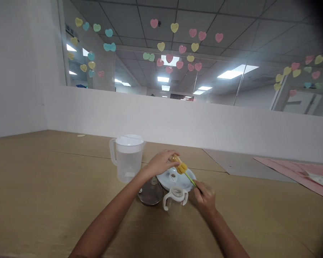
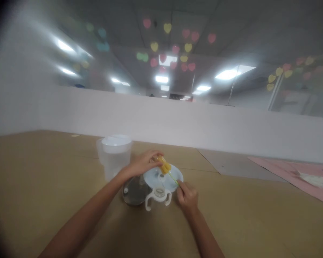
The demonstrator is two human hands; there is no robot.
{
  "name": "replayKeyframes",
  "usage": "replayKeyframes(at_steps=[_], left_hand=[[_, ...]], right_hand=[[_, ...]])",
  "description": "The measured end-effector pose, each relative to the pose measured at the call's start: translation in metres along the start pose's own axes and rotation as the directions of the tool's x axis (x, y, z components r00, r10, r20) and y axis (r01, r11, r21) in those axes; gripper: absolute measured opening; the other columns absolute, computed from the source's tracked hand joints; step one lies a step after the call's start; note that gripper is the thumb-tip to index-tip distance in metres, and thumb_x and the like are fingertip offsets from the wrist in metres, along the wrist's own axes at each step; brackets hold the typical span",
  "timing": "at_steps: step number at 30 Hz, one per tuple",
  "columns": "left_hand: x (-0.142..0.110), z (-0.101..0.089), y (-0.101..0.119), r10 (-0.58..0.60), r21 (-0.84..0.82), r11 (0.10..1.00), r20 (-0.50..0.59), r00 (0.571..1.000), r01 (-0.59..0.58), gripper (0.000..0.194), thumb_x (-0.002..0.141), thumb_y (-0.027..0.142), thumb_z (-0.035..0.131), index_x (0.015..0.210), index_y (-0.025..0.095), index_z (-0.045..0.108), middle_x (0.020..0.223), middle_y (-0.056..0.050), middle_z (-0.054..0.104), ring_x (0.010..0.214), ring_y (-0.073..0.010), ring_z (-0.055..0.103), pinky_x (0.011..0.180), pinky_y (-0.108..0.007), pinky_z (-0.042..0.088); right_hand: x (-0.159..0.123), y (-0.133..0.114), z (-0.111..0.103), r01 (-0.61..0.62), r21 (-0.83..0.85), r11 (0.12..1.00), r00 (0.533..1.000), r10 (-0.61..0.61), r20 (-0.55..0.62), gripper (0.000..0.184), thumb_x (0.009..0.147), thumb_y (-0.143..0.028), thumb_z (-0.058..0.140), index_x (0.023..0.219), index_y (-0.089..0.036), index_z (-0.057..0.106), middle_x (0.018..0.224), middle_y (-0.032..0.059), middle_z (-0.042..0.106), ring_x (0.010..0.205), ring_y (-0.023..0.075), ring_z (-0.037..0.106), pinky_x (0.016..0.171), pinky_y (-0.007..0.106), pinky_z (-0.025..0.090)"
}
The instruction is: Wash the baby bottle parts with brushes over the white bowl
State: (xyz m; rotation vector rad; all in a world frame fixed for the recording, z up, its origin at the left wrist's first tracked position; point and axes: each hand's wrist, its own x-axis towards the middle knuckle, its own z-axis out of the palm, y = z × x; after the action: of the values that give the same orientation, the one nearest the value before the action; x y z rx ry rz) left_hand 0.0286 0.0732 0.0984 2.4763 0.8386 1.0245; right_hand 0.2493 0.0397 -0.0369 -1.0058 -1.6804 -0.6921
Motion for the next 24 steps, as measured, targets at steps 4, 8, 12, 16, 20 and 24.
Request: replayKeyframes(at_steps=[4,8,12,16,20,24], left_hand=[[-0.003,-0.01,-0.006,-0.092,0.181,0.979,-0.026,0.995,0.095,0.038,0.079,0.034,0.047,0.115,0.022,0.049,0.111,-0.006,0.052,0.094,-0.0206,0.053,0.086,-0.032,0.039],[-0.003,-0.014,-0.01,-0.106,0.353,0.926,-0.088,0.99,0.13,0.037,0.08,0.022,0.044,0.117,0.018,0.046,0.116,-0.01,0.046,0.1,-0.0228,0.051,0.089,-0.034,0.038],[-0.001,-0.017,-0.022,-0.208,0.468,0.846,-0.151,0.966,0.256,0.041,0.074,0.004,0.041,0.114,0.015,0.046,0.116,-0.014,0.043,0.108,-0.0222,0.044,0.091,-0.034,0.036],[-0.005,-0.018,-0.037,-0.348,0.503,0.807,-0.018,0.937,0.31,0.037,0.071,0.003,0.042,0.105,0.013,0.052,0.11,-0.018,0.048,0.101,-0.0268,0.05,0.084,-0.041,0.04],[-0.008,-0.01,-0.051,-0.463,0.514,0.795,0.175,0.869,0.321,0.019,0.054,0.004,0.058,0.069,0.015,0.062,0.079,-0.013,0.063,0.077,-0.0279,0.06,0.071,-0.04,0.046],[-0.006,0.0,-0.062,-0.512,0.506,0.804,0.323,0.796,0.312,0.022,0.039,-0.001,0.06,0.048,0.018,0.058,0.054,-0.003,0.062,0.06,-0.0236,0.059,0.061,-0.035,0.047]], right_hand=[[0.0,0.001,0.001,0.092,-0.109,0.99,0.995,-0.086,0.055,0.026,0.077,-0.014,0.04,0.076,-0.012,0.066,0.049,0.0021,0.055,0.044,0.0113,0.05,0.046,0.022,0.04],[-0.002,0.003,0.002,0.088,-0.127,0.988,0.995,-0.083,0.046,0.026,0.076,-0.015,0.04,0.077,-0.012,0.066,0.054,0.0039,0.059,0.047,0.0124,0.053,0.048,0.023,0.041],[-0.001,0.005,0.0,-0.055,-0.099,0.994,0.998,0.054,-0.013,0.026,0.076,-0.017,0.04,0.079,-0.013,0.066,0.061,0.0057,0.063,0.051,0.0136,0.056,0.05,0.023,0.043],[0.0,0.005,-0.002,-0.095,-0.091,0.991,0.995,0.093,-0.021,0.026,0.076,-0.018,0.04,0.078,-0.013,0.066,0.059,0.0055,0.062,0.051,0.0134,0.055,0.05,0.022,0.043],[-0.001,0.005,0.0,-0.066,-0.087,0.994,0.998,0.066,0.001,0.026,0.076,-0.017,0.04,0.078,-0.012,0.066,0.06,0.006,0.063,0.051,0.0136,0.056,0.051,0.023,0.043],[-0.002,0.006,0.0,-0.052,-0.1,0.994,0.999,0.053,0.0,0.025,0.076,-0.016,0.041,0.078,-0.011,0.065,0.058,0.0056,0.062,0.05,0.0136,0.055,0.05,0.023,0.043]])
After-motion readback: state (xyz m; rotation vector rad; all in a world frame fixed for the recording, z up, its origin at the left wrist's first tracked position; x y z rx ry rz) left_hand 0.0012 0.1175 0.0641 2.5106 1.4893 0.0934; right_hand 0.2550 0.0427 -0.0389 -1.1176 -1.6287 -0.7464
